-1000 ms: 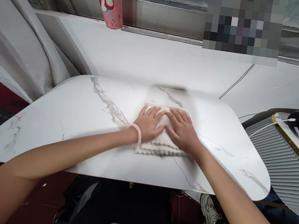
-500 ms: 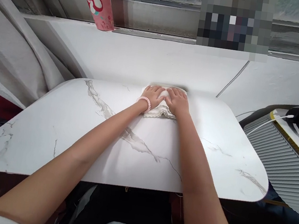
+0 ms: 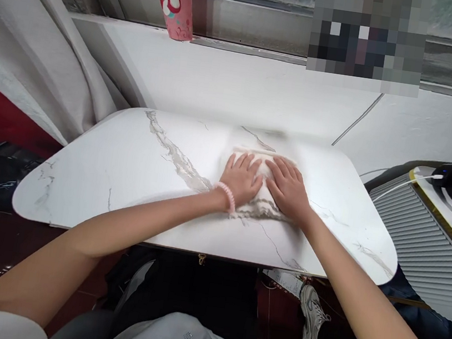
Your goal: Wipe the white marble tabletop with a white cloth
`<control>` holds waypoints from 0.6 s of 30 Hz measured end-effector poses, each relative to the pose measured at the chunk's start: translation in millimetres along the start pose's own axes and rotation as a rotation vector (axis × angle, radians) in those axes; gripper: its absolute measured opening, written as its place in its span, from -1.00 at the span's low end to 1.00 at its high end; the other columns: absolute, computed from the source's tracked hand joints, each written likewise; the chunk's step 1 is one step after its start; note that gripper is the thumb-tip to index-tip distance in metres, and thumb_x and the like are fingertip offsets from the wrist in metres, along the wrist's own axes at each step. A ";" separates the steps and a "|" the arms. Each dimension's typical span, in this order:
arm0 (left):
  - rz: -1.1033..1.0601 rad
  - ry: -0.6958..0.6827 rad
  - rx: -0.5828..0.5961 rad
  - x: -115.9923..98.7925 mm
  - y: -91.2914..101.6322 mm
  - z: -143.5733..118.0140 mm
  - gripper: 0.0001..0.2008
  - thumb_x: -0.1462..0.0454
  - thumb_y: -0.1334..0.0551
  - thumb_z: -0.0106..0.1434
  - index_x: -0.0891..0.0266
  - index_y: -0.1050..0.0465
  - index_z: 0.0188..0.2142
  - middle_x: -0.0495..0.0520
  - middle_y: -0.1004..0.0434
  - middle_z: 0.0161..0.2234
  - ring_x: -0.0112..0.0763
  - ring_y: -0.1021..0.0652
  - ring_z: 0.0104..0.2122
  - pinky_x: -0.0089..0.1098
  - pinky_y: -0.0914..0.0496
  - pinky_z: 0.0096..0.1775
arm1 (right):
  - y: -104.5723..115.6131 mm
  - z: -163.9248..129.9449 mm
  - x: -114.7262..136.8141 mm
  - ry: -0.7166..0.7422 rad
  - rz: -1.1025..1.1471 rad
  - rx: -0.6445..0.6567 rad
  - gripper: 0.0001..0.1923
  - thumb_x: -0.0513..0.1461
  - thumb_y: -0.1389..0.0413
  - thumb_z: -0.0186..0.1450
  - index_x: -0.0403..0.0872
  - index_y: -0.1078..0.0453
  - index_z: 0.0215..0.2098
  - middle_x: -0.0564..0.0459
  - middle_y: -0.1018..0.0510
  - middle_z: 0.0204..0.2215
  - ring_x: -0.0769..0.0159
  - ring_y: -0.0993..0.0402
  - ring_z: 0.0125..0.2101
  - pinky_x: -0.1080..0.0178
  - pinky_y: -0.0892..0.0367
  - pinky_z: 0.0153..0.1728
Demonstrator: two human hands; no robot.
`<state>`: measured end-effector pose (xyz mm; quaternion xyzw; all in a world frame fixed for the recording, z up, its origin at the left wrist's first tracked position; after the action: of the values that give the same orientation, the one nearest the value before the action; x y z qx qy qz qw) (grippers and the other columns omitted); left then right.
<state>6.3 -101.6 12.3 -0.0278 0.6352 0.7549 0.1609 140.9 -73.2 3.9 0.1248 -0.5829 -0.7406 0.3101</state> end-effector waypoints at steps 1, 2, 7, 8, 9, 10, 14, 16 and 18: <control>-0.003 -0.030 -0.013 -8.4 1.6 -13.7 -0.43 0.12 0.14 0.42 0.35 -0.14 0.31 0.25 -0.12 0.36 -0.10 -0.11 0.35 0.02 0.10 0.35 | 3.8 -14.7 3.9 0.025 0.006 -0.004 -0.46 -0.07 0.24 0.46 0.02 -0.10 0.35 -0.04 -0.18 0.35 0.09 -0.02 0.35 -0.09 -0.03 0.29; -0.011 -0.063 -0.017 -16.7 2.9 -27.0 -0.42 0.11 0.16 0.43 0.36 -0.11 0.32 0.28 -0.11 0.36 -0.08 -0.10 0.36 0.04 0.11 0.35 | 7.8 -28.9 7.2 0.050 0.011 -0.007 -0.46 -0.06 0.25 0.46 0.04 -0.07 0.36 -0.04 -0.17 0.35 0.09 -0.01 0.36 -0.10 -0.03 0.29; -0.084 -0.147 0.138 -52.0 5.0 -75.7 -0.36 0.05 0.17 0.42 0.39 0.00 0.35 0.32 0.07 0.40 0.00 0.07 0.39 0.17 0.22 0.33 | 30.4 -87.0 12.7 0.133 0.062 0.008 -0.44 -0.06 0.17 0.46 0.14 0.04 0.41 0.02 -0.10 0.38 0.00 0.00 0.36 -0.18 -0.06 0.28; -0.122 -0.160 0.195 -58.5 4.7 -80.6 -0.34 0.04 0.17 0.41 0.39 0.05 0.37 0.33 0.13 0.41 0.00 0.12 0.40 0.18 0.25 0.33 | 34.2 -94.9 10.2 0.129 0.078 0.027 -0.43 -0.06 0.15 0.45 0.16 0.04 0.40 0.02 -0.10 0.38 -0.02 -0.01 0.35 -0.20 -0.08 0.27; -0.167 -0.173 0.253 -64.9 4.3 -83.9 -0.32 0.03 0.16 0.41 0.41 0.10 0.38 0.34 0.18 0.42 0.01 0.18 0.40 0.19 0.26 0.32 | 37.7 -101.3 6.3 0.117 0.094 0.044 -0.43 -0.06 0.13 0.44 0.18 0.05 0.40 0.03 -0.11 0.37 -0.03 -0.02 0.35 -0.20 -0.10 0.26; -0.212 -0.184 0.315 -71.0 3.7 -85.5 -0.28 0.01 0.14 0.39 0.43 0.15 0.39 0.36 0.24 0.42 0.03 0.24 0.39 0.20 0.28 0.32 | 40.7 -106.2 1.5 0.104 0.111 0.056 -0.42 -0.06 0.11 0.44 0.20 0.05 0.40 0.05 -0.13 0.36 -0.03 -0.04 0.34 -0.21 -0.13 0.24; -0.320 -0.195 0.491 -88.3 0.2 -75.6 -0.15 -0.02 0.05 0.32 0.49 0.29 0.40 0.41 0.41 0.42 0.06 0.41 0.36 0.20 0.36 0.30 | 46.4 -110.9 -22.6 0.059 0.142 0.046 -0.47 -0.03 0.12 0.43 0.28 -0.03 0.36 0.09 -0.21 0.33 -0.03 -0.10 0.32 -0.21 -0.16 0.23; -0.307 -0.191 0.494 -90.7 -2.5 -60.7 -0.14 -0.03 0.05 0.32 0.47 0.31 0.40 0.39 0.43 0.43 0.04 0.43 0.37 0.18 0.42 0.29 | 45.1 -104.5 -35.4 0.030 0.122 0.034 -0.50 0.01 0.14 0.42 0.26 -0.12 0.32 0.06 -0.23 0.32 -0.04 -0.12 0.31 -0.21 -0.15 0.24; -0.272 -0.200 0.464 -88.6 -7.2 -39.5 -0.16 -0.05 0.06 0.32 0.43 0.28 0.40 0.35 0.42 0.43 0.00 0.38 0.38 0.13 0.46 0.29 | 42.0 -92.8 -48.3 -0.006 0.093 0.023 -0.50 0.04 0.16 0.42 0.22 -0.17 0.29 0.03 -0.27 0.30 -0.03 -0.14 0.30 -0.21 -0.14 0.24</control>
<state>85.8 -157.3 19.7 -0.0007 0.7623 0.5599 0.3246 242.3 -122.3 8.1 0.0989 -0.5976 -0.7190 0.3409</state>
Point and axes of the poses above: each hand's wrist, its own z-axis towards the middle knuckle, its own y-axis out of the back of the hand, x = y × z, the point moved 5 cm from there along z, towards the middle knuckle
